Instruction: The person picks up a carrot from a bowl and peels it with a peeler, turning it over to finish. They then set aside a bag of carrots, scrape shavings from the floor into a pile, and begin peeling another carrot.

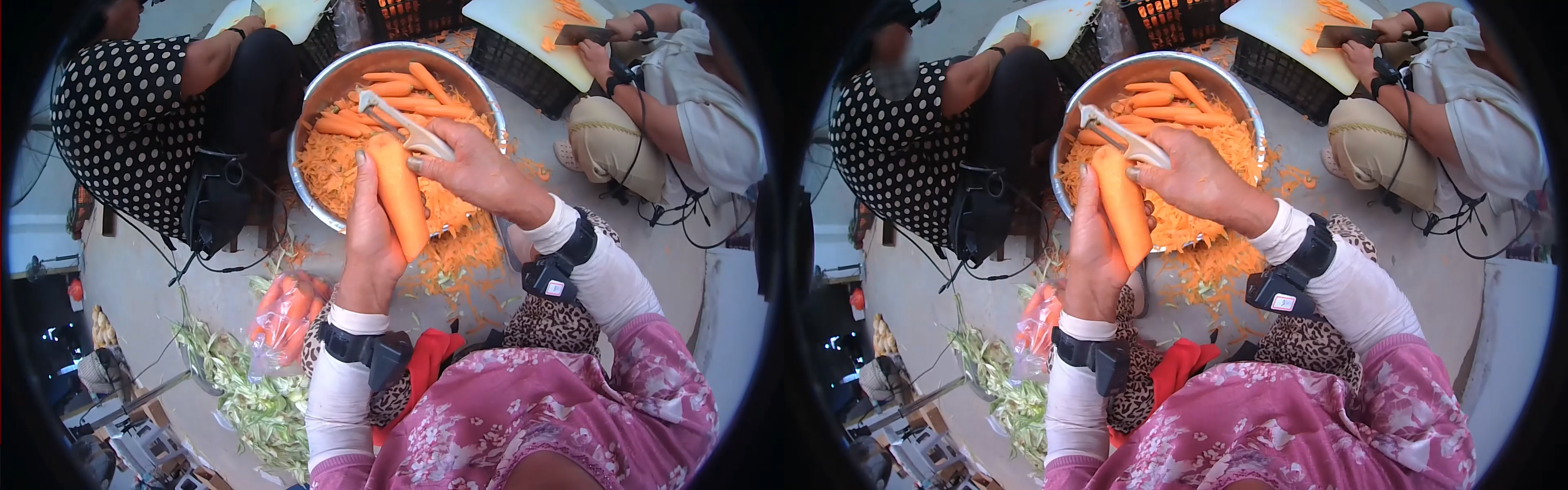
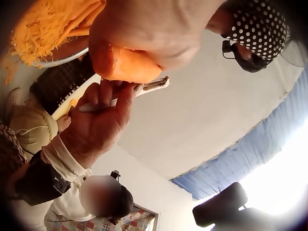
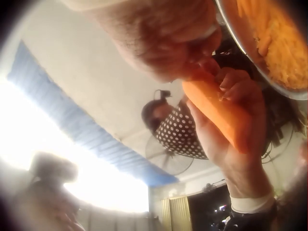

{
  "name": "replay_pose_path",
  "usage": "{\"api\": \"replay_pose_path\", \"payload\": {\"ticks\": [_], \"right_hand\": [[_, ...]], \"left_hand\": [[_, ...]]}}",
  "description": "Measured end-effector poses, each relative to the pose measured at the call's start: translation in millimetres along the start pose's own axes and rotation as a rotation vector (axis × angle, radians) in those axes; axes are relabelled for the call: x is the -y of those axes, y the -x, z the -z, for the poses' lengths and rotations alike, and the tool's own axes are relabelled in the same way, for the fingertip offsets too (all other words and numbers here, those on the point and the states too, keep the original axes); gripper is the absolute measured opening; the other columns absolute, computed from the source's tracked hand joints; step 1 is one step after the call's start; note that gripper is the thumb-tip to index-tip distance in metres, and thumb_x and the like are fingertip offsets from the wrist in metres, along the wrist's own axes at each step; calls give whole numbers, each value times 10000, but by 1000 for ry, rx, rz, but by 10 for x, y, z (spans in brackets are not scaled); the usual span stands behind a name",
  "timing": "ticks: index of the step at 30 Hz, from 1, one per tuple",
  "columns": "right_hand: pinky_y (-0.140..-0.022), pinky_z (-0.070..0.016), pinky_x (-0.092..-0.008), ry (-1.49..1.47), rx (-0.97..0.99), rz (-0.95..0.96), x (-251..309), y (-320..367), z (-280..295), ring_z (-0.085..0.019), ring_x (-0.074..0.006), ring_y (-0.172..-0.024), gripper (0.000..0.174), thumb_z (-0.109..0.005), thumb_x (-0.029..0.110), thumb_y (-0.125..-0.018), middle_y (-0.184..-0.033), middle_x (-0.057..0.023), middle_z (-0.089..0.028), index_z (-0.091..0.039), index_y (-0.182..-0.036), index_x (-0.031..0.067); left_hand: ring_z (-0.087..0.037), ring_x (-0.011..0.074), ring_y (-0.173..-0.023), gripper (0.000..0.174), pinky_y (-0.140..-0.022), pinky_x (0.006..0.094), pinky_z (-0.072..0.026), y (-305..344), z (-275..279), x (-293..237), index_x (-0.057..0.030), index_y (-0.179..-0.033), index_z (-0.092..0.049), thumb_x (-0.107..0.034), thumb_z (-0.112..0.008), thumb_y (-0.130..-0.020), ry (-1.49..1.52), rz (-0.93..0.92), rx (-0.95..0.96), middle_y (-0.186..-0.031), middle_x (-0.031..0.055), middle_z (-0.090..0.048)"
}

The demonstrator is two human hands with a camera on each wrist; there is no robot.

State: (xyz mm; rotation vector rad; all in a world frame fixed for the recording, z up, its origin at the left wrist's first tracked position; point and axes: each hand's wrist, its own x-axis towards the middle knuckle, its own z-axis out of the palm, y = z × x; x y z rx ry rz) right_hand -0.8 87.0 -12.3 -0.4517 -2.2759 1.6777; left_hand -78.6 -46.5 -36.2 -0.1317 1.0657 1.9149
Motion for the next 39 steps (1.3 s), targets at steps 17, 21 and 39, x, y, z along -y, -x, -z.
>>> {"api": "replay_pose_path", "payload": {"ticks": [17,21,39], "right_hand": [[-681,-465,-477,229,8,47,-140,73,-281,-594,-440,-802,259,-551,150,-845,-833,-263,-603,-509,-1042,-14],[-701,-464,-488,254,16,33,-162,81,-282,-588,-446,-832,277,-542,135,-843,-868,-268,-600,-493,-1068,-18],[-636,-452,-528,276,0,99,-148,82,-237,-583,-476,-725,220,-534,123,-835,-742,-298,-583,-446,-923,-58]], "left_hand": [[-499,232,-1159,562,-989,392,-416,-23,-112,93,-107,-1308,-413,-534,-268,-973,110,-2,-88,-1247,92,-502],[-497,234,-1171,531,-1001,383,-408,-24,-180,120,-109,-1313,-419,-497,-274,-982,132,20,-124,-1271,78,-506],[-530,208,-1117,502,-948,347,-452,-132,-177,208,-108,-1255,-451,-496,-284,-983,132,15,-88,-1205,62,-533]]}}
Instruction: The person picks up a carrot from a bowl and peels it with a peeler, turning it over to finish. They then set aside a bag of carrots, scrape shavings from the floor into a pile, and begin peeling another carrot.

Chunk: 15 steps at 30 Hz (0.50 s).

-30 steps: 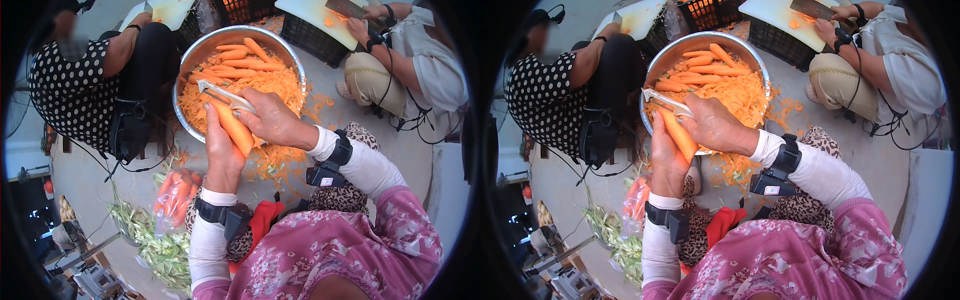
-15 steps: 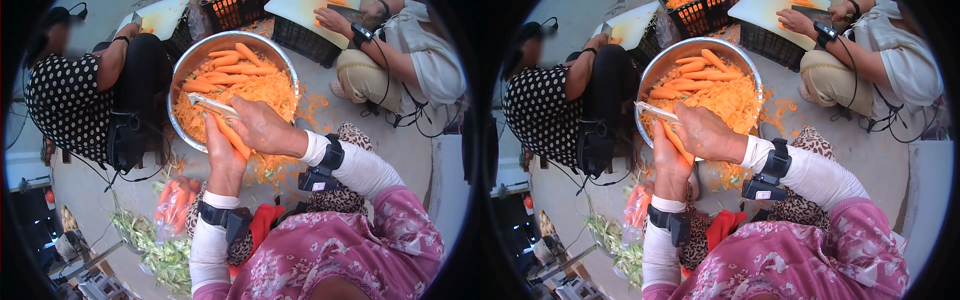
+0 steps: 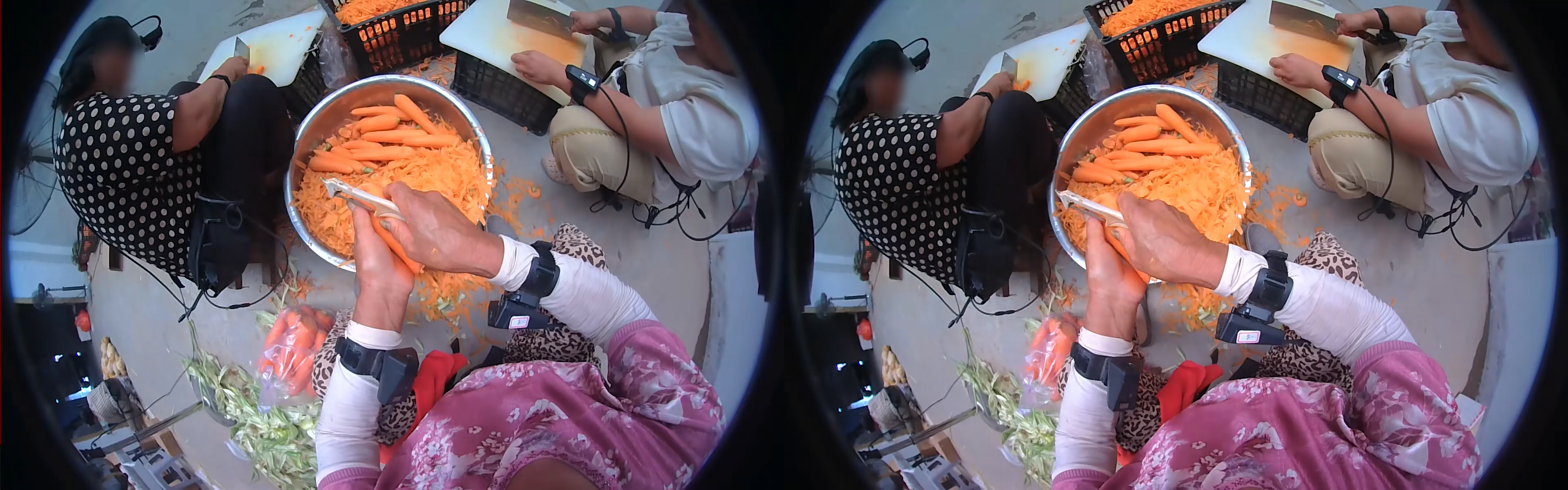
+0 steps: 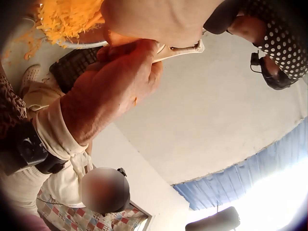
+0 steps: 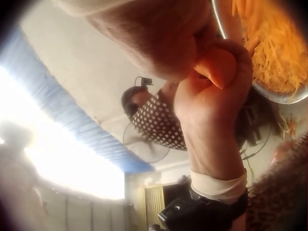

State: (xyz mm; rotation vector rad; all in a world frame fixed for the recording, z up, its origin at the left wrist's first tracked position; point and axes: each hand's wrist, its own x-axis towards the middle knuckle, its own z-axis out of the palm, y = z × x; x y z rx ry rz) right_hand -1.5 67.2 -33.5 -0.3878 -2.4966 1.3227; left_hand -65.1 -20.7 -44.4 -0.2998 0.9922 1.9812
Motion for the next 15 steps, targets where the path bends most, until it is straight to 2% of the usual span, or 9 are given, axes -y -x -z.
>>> {"api": "replay_pose_path", "payload": {"ticks": [2,4,7,8,9,11,12,13,15], "right_hand": [[-634,-450,-527,1,9,-11,0,5,4,-580,-478,-723,219,-534,124,-835,-738,-299,-581,-448,-920,-58],[-682,-447,-506,12,36,-39,6,-5,20,-579,-464,-808,301,-546,113,-834,-858,-279,-592,-449,-1086,-21],[-702,-458,-494,-21,59,-40,38,-36,93,-580,-465,-835,332,-557,125,-833,-891,-278,-596,-459,-1125,-1],[-696,-479,-432,-38,38,-31,27,-48,109,-622,-392,-808,324,-579,155,-841,-881,-236,-617,-503,-1119,8],[-696,-479,-432,-43,52,-39,2,-72,122,-622,-392,-808,324,-579,155,-841,-881,-236,-617,-503,-1119,8],[-649,-460,-451,-187,-49,68,-38,-148,138,-590,-408,-747,261,-593,213,-838,-784,-239,-587,-516,-901,-28],[-653,-461,-408,-242,-84,64,-54,-167,167,-591,-348,-733,240,-596,216,-844,-780,-199,-584,-553,-884,-16],[-653,-461,-408,-258,-76,68,-80,-218,192,-591,-348,-733,240,-596,216,-844,-780,-199,-584,-553,-884,-16],[-650,-460,-387,-226,-153,117,-125,-248,305,-592,-302,-717,223,-585,193,-852,-779,-180,-593,-583,-921,-19]], "left_hand": [[-529,210,-1119,499,-949,349,-452,8,5,6,-105,-1258,-447,-491,-287,-984,-6,-11,-17,-1206,64,-532],[-523,214,-1131,504,-958,355,-448,-10,19,-14,-101,-1270,-435,-490,-291,-985,-1,-13,24,-1219,72,-525],[-513,220,-1148,508,-972,360,-440,34,-61,-75,-96,-1284,-426,-486,-299,-985,18,-21,90,-1235,79,-518],[-509,222,-1157,516,-984,359,-432,-35,11,-69,-85,-1286,-429,-486,-311,-982,24,-34,112,-1239,84,-516],[-509,222,-1157,516,-984,359,-432,-22,-3,-88,-85,-1286,-429,-486,-311,-982,30,-29,98,-1239,84,-516],[-508,252,-1176,485,-1009,386,-410,19,-71,-174,-91,-1280,-455,-451,-310,-988,48,-72,98,-1258,91,-534],[-570,253,-1046,519,-905,383,-475,-24,-41,-193,-65,-1252,-470,-478,-310,-981,89,-117,97,-1153,120,-576],[-570,253,-1046,519,-905,383,-475,-21,8,-245,-65,-1252,-470,-478,-310,-981,82,-128,83,-1153,120,-576],[-560,234,-876,563,-756,363,-483,-6,61,-303,-33,-1234,-469,-504,-300,-975,-8,-97,116,-1043,145,-576]]}}
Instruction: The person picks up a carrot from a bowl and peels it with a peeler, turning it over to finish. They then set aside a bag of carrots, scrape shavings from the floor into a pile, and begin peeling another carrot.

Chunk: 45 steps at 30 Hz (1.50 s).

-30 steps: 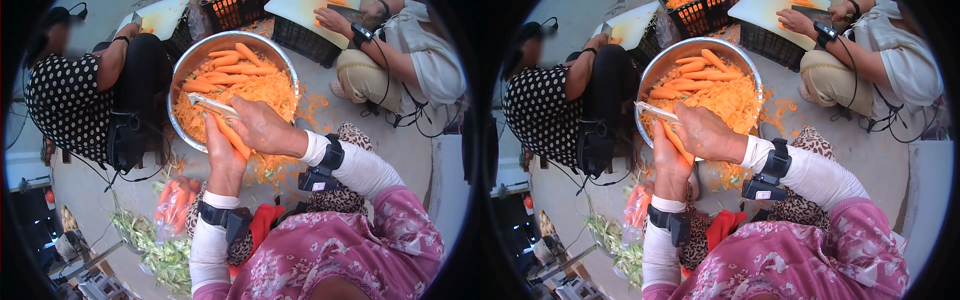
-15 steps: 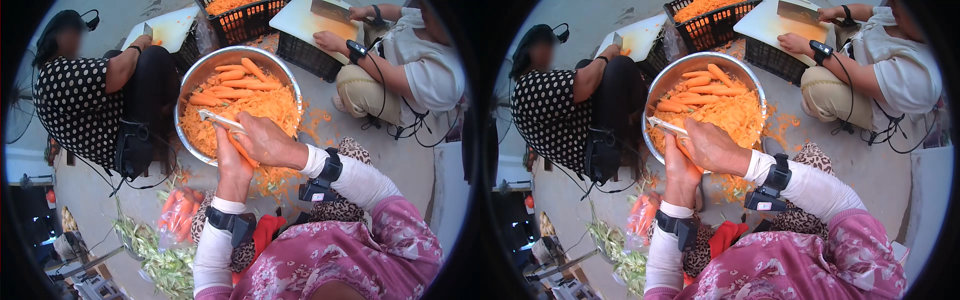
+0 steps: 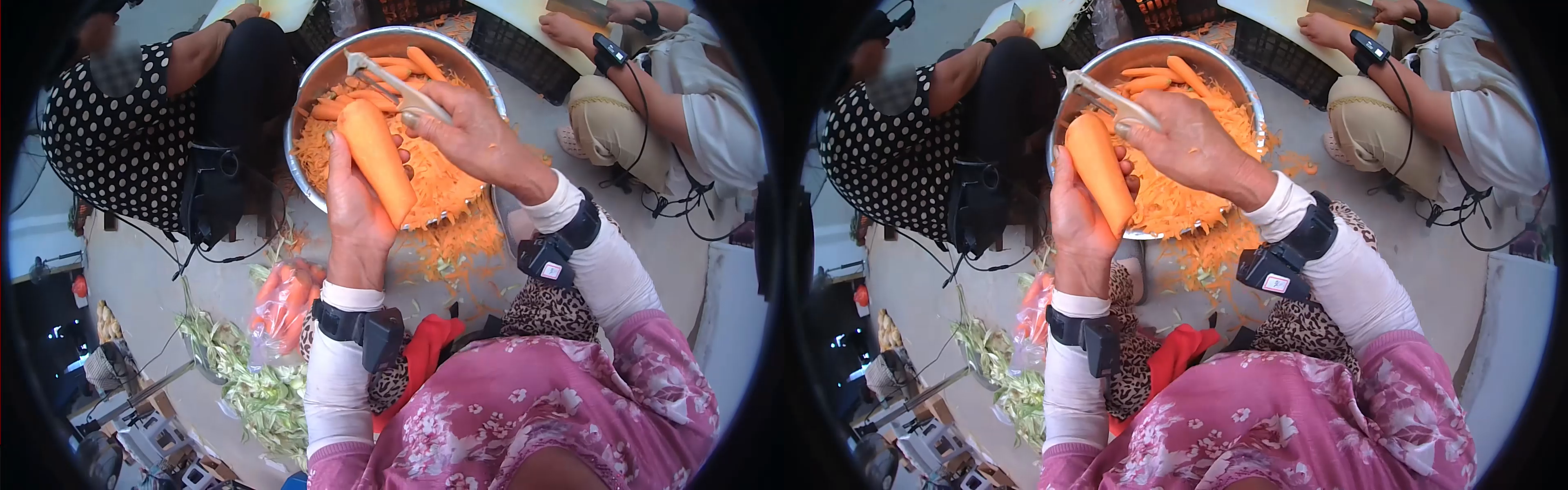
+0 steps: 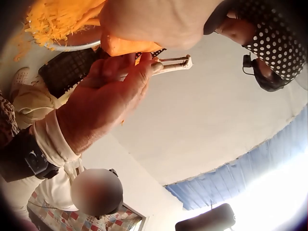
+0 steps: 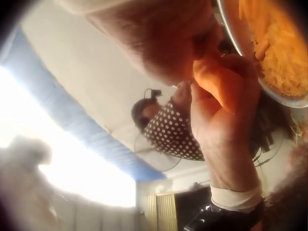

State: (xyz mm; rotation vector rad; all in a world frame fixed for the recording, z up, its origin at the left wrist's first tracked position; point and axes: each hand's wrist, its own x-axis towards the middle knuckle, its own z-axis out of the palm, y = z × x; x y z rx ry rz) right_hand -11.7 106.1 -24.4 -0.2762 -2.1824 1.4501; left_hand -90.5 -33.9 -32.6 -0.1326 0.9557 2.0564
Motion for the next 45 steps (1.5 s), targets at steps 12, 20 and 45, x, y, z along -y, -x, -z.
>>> {"api": "replay_pose_path", "payload": {"ticks": [12,20,45], "right_hand": [[-636,-468,-296,6,0,55,-20,18,78,-588,-131,-703,224,-595,163,-834,-750,-86,-624,-615,-950,-28],[-588,-459,-260,-157,224,-92,142,133,-77,-565,-90,-647,250,-670,165,-781,-707,-57,-606,-643,-951,-17],[-576,-435,-307,25,79,-107,117,62,12,-525,-154,-622,188,-550,87,-754,-675,-83,-550,-574,-887,-44]], "left_hand": [[-543,236,-789,593,-684,346,-478,19,76,-62,-10,-1190,-490,-534,-347,-954,34,79,106,-992,178,-562],[-569,294,-1036,530,-836,406,-507,6,19,-63,-51,-1250,-478,-481,-341,-971,186,34,93,-1201,136,-543],[-532,225,-766,536,-668,341,-466,65,89,-146,-30,-1198,-469,-490,-304,-979,57,35,60,-959,155,-562]]}}
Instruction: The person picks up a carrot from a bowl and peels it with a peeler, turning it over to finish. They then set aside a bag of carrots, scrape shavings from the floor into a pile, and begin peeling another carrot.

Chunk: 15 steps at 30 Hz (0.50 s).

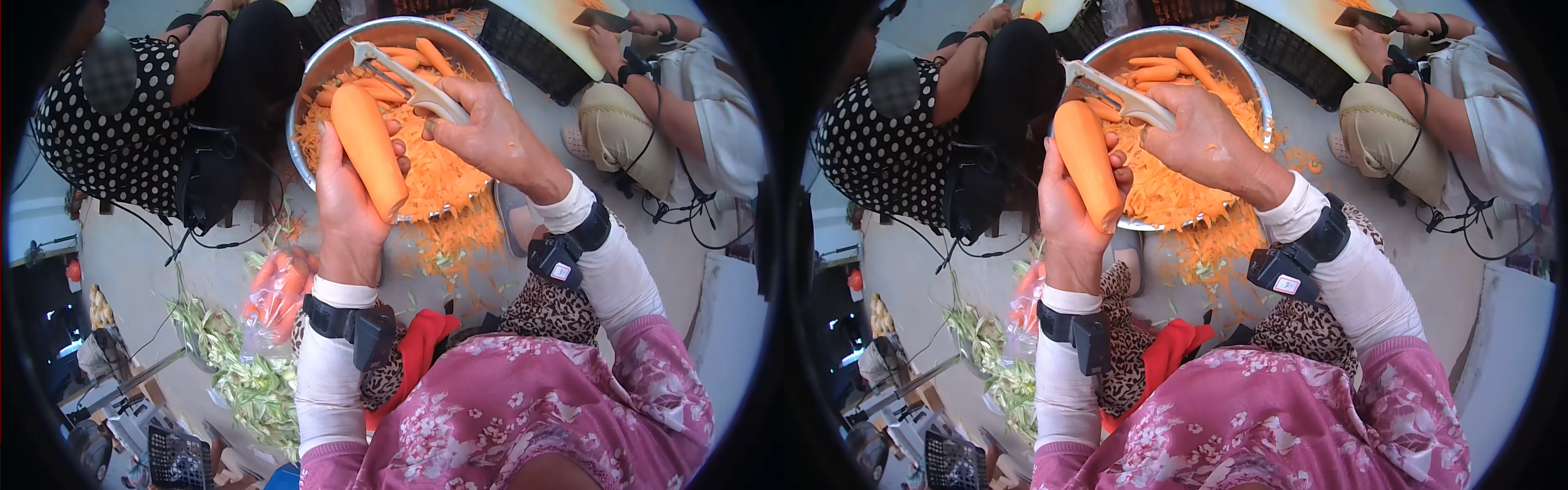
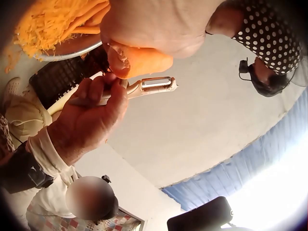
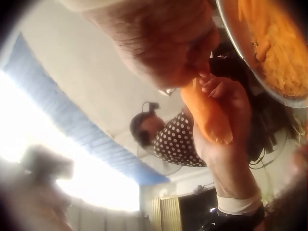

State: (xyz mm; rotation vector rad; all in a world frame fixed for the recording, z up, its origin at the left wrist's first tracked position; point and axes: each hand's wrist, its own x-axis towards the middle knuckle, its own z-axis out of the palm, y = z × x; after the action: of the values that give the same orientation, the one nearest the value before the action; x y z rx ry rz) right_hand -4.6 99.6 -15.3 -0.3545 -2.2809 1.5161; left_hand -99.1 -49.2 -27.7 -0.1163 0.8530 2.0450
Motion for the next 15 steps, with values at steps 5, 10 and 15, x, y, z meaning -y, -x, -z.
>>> {"api": "replay_pose_path", "payload": {"ticks": [5,10,15], "right_hand": [[-588,-439,-306,-61,-71,82,-9,-10,31,-523,-142,-636,193,-556,73,-763,-680,-68,-548,-586,-914,-44],[-579,-434,-291,-93,-38,-19,42,2,96,-515,-97,-658,188,-591,121,-789,-690,-47,-554,-598,-897,-33],[-593,-441,-310,-38,-23,-82,142,7,150,-537,-126,-654,208,-618,162,-811,-698,-81,-577,-609,-891,-30]], "left_hand": [[-528,211,-737,548,-645,331,-458,3,-5,-1,-48,-1223,-452,-508,-283,-977,7,19,23,-976,143,-563],[-555,215,-732,571,-596,315,-487,2,-14,21,-33,-1130,-512,-543,-318,-960,38,40,20,-928,130,-581],[-555,212,-726,591,-594,319,-487,5,-92,43,-37,-1113,-521,-579,-371,-931,-5,20,-19,-889,117,-576]]}}
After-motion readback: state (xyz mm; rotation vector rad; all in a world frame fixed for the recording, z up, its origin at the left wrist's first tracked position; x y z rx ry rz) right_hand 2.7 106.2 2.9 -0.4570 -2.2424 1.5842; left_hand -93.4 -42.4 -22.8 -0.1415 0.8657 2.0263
